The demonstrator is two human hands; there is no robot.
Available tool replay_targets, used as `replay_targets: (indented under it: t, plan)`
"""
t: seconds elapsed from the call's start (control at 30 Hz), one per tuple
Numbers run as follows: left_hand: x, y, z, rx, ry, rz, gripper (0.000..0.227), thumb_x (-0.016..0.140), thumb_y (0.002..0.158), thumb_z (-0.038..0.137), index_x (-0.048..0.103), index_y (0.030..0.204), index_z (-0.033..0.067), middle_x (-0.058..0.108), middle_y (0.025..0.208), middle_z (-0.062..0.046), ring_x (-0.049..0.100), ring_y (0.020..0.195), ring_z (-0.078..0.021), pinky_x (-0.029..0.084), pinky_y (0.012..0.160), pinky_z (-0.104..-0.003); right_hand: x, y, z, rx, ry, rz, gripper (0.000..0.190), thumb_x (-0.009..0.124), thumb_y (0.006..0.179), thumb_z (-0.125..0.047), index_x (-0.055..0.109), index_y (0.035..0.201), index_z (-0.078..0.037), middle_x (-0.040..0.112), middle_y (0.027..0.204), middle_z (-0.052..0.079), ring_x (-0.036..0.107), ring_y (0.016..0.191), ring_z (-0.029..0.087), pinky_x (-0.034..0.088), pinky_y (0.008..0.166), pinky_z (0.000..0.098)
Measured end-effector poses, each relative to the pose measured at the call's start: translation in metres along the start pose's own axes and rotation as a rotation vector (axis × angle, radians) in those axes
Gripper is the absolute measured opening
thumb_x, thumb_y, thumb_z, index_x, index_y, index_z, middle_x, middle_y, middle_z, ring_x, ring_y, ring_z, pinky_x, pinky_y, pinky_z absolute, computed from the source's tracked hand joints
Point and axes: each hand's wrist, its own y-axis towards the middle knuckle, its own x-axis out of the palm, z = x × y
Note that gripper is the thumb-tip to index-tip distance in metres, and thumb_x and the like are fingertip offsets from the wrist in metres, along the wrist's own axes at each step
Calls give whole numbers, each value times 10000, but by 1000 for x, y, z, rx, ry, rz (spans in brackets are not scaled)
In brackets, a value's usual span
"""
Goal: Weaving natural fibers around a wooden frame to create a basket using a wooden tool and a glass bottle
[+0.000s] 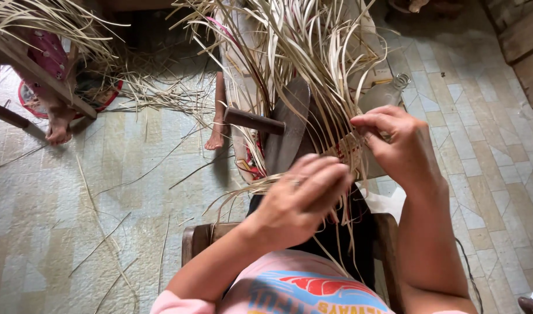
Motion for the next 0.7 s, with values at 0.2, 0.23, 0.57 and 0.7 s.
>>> replay_targets:
  t: [0.2, 0.23, 0.57, 0.7]
  plan:
    - [55, -9, -9, 117, 222, -80, 184, 584, 932, -13, 727, 1046, -40, 667, 1166, -253, 678, 1179, -433, 510, 1089, -596, -7, 11, -18, -62, -235, -126, 128, 690, 939, -81, 768, 1023, -25, 755, 973, 174, 713, 894, 412, 576, 774, 508]
    - [55, -9, -11, 119, 221, -80, 184, 584, 932, -13, 727, 1046, -40, 667, 1166, -253, 678, 1179, -433, 510, 1089, -596, -2, 10, -11, -62, -235, -124, 128, 690, 939, -81, 768, 1023, -25, 755, 973, 174, 713, 894, 412, 576, 774, 508]
    - [46, -3, -15, 123, 350, -125, 227, 578, 946, 4, 705, 1120, -69, 664, 1184, -285, 656, 1209, -441, 496, 1098, -560, 6, 21, 12, 101, -139, -193, 105, 731, 872, -256, 716, 899, -155, 646, 765, 80, 689, 811, 313, 525, 697, 453]
    - [48, 2, -17, 81, 521, -162, 310, 571, 929, 7, 688, 1204, -74, 677, 1218, -290, 642, 1253, -424, 464, 1125, -535, 21, 18, 35, 233, 158, -97, 146, 728, 936, -287, 709, 857, -166, 587, 726, 30, 594, 738, 133, 472, 670, 351]
